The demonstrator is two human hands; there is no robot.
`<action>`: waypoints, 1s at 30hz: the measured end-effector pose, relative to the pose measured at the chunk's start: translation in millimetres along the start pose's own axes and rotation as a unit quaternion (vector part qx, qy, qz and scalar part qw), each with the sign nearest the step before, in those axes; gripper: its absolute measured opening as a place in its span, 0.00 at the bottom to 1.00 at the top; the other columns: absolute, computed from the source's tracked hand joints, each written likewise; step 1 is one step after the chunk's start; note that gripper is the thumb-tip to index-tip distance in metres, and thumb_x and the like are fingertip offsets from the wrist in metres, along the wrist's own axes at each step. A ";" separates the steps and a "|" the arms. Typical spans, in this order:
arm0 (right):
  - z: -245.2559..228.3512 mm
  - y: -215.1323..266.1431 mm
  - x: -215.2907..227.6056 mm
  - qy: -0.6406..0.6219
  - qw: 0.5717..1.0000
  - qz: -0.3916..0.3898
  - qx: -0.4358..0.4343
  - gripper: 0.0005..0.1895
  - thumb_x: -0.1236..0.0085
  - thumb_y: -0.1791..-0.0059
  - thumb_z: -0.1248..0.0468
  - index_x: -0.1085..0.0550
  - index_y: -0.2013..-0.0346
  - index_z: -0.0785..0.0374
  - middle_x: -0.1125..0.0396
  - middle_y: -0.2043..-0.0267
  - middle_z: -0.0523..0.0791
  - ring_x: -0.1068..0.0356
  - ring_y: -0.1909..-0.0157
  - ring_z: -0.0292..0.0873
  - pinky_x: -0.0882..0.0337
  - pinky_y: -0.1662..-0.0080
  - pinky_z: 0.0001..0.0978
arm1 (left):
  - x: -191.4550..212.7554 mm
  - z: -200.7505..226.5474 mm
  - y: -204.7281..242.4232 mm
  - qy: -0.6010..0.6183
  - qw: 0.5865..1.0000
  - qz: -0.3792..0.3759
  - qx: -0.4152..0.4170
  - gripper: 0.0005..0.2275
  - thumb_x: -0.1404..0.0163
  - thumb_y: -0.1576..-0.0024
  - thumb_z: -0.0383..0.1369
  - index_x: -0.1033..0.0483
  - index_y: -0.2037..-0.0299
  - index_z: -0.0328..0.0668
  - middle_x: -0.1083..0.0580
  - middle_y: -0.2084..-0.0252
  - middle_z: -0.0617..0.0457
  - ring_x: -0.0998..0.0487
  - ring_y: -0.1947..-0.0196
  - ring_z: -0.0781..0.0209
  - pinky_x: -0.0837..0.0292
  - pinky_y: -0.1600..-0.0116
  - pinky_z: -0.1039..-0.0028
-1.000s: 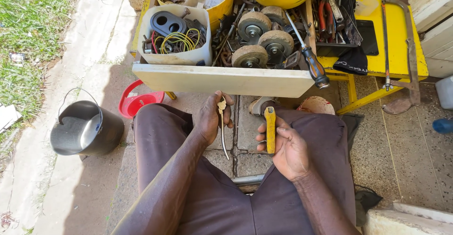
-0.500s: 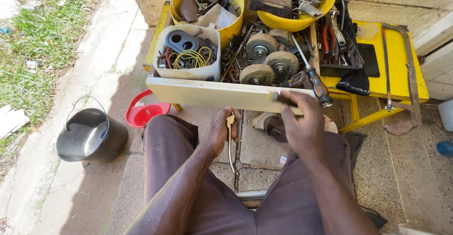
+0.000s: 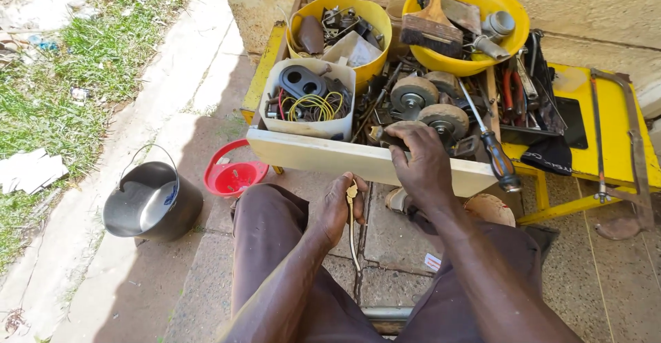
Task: Using pliers and a brush to repair or clean a small component while searching for parts in a tool drawer.
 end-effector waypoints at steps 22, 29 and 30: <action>-15.8 -24.2 -33.3 -0.007 0.992 -0.017 -0.122 0.17 0.36 0.44 0.54 0.23 0.43 0.55 0.22 0.65 0.47 0.19 0.61 0.52 0.21 0.56 0.47 | 28.6 6.6 -11.1 0.056 0.998 0.038 -0.012 0.17 0.61 0.31 0.43 0.23 0.60 0.40 0.34 0.87 0.47 0.24 0.87 0.53 0.37 0.80 0.76; -37.4 -43.2 -50.4 0.023 0.987 -0.143 -0.064 0.14 0.44 0.44 0.58 0.23 0.44 0.46 0.25 0.54 0.45 0.21 0.53 0.56 0.21 0.53 0.53 | 29.0 2.6 -17.9 0.046 0.998 0.043 -0.015 0.18 0.61 0.31 0.44 0.23 0.59 0.39 0.33 0.87 0.47 0.23 0.87 0.51 0.38 0.80 0.76; -46.2 -49.5 -50.7 -0.001 0.986 -0.156 -0.049 0.13 0.48 0.42 0.60 0.20 0.46 0.51 0.26 0.53 0.47 0.23 0.53 0.61 0.21 0.54 0.56 | 28.8 4.0 -18.6 0.046 0.998 0.043 -0.014 0.18 0.62 0.31 0.43 0.23 0.59 0.39 0.34 0.87 0.47 0.23 0.87 0.51 0.38 0.81 0.76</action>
Point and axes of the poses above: each hand's wrist, its own y-axis away from the middle knuckle, its own x-axis out of the back of the hand, z = x × y, the point moved 8 cm from there along -y, towards the middle knuckle
